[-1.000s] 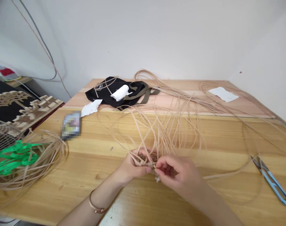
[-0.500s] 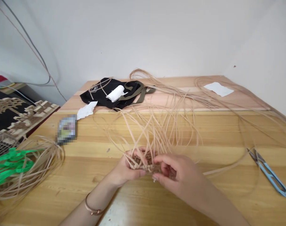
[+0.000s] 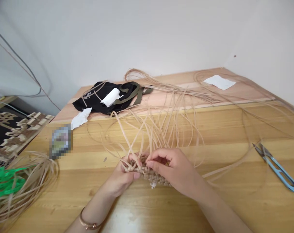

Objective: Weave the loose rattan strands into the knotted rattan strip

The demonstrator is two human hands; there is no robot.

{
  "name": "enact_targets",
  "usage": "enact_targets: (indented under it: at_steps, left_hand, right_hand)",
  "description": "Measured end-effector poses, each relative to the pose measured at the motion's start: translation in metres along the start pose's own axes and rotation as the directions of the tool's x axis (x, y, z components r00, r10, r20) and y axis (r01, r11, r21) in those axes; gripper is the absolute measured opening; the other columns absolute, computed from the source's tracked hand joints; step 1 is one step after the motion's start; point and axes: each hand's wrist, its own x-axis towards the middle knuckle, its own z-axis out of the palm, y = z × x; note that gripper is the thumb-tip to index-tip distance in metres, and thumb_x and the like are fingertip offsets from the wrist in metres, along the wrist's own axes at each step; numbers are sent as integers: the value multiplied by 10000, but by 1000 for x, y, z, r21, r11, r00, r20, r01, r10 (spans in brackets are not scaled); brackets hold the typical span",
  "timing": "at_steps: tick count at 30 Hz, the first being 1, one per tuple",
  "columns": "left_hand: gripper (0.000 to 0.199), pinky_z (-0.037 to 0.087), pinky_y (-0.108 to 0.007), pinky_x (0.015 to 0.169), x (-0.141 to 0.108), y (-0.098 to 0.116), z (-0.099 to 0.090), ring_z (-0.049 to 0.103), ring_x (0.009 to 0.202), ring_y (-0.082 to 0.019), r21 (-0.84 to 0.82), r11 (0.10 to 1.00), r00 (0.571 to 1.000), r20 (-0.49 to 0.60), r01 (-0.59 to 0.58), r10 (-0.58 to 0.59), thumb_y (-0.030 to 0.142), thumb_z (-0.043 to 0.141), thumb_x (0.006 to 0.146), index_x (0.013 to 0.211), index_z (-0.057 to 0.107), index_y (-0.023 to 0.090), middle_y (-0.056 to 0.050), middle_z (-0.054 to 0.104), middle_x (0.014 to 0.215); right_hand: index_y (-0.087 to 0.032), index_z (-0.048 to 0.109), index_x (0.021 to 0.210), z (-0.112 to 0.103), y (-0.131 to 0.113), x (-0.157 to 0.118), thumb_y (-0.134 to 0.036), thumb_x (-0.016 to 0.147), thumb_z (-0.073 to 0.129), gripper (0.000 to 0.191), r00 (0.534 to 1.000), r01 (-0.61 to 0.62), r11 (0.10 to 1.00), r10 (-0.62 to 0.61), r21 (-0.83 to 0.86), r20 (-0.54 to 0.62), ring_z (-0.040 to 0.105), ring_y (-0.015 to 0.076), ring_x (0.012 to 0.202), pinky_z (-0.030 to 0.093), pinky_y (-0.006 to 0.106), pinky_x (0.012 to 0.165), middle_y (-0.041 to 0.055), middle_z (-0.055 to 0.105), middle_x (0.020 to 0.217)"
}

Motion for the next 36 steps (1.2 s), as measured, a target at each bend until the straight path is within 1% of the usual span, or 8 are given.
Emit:
enact_targets:
  at_steps: [4, 15, 21, 24, 28, 33, 34, 36]
  left_hand:
    - [208, 443, -291, 816, 0, 1, 0, 618, 954, -204, -14, 999, 999, -23, 29, -29, 194, 836, 557, 709, 696, 169, -48, 684, 1039]
    - [171, 451, -282, 794, -3, 3, 5, 623, 917, -179, -42, 996, 997, -14, 80, -81, 181, 814, 609, 743, 710, 198, -33, 684, 1058]
    - [191, 447, -309, 850, -5, 10, 2, 592, 1062, -238, 118, 993, 993, 119, -13, -1, 124, 783, 610, 775, 724, 201, -53, 625, 1162]
    - [223, 453, -305, 839, -7, 14, 2, 597, 1042, -232, 180, 983, 982, 188, -49, 14, 68, 755, 603, 777, 728, 205, -49, 589, 1202]
    - [242, 467, -273, 791, -9, 16, 2, 593, 1011, -212, 184, 983, 980, 199, -21, -16, 44, 746, 596, 780, 715, 197, -51, 565, 1209]
    - [386, 488, -251, 757, -11, 13, 0, 584, 981, -192, 128, 984, 982, 131, 120, -137, 89, 785, 596, 942, 683, 227, -50, 507, 1226]
    - [371, 489, -252, 759, -11, 13, 0, 586, 962, -182, 123, 985, 982, 128, 123, -138, 97, 781, 608, 942, 681, 225, -47, 511, 1205]
    - [314, 484, -249, 761, -10, 13, 1, 590, 935, -169, 117, 988, 984, 137, 102, -117, 107, 769, 627, 911, 685, 211, -45, 528, 1169]
  right_hand:
    - [-199, 624, 781, -1, 4, 0, -335, 885, 568, 181, 1000, -12, 985, 7, 174, 28, 639, 146, 730, 479, 249, 664, 7, 687, 760]
    - [-204, 586, 784, 0, 9, -4, -362, 957, 467, 263, 998, -51, 982, 54, 180, -11, 612, 129, 696, 475, 245, 648, 1, 676, 761]
    - [-234, 632, 806, -6, 8, -16, -400, 983, 423, 320, 999, 50, 998, -50, 37, 18, 599, 124, 716, 440, 236, 642, -17, 636, 747]
    - [-258, 643, 849, -8, 9, -20, -422, 983, 417, 310, 994, 75, 997, -73, -18, 80, 593, 130, 685, 416, 242, 590, -21, 630, 740]
    - [-250, 617, 862, -8, 12, -23, -440, 970, 436, 283, 992, 75, 997, -76, 17, 98, 600, 144, 710, 408, 239, 546, -8, 648, 773]
    - [-255, 598, 893, -8, 12, -21, -314, 935, 507, 116, 993, 61, 997, -65, 38, 97, 592, 130, 703, 449, 231, 584, -24, 631, 795]
    - [-251, 593, 891, -7, 11, -20, -259, 902, 546, 49, 993, 67, 998, -68, 5, 94, 594, 130, 712, 455, 235, 605, -26, 633, 808]
    - [-242, 591, 879, -7, 11, -18, -157, 823, 609, 102, 991, 103, 988, -93, -112, 97, 596, 138, 734, 456, 253, 651, -28, 640, 828]
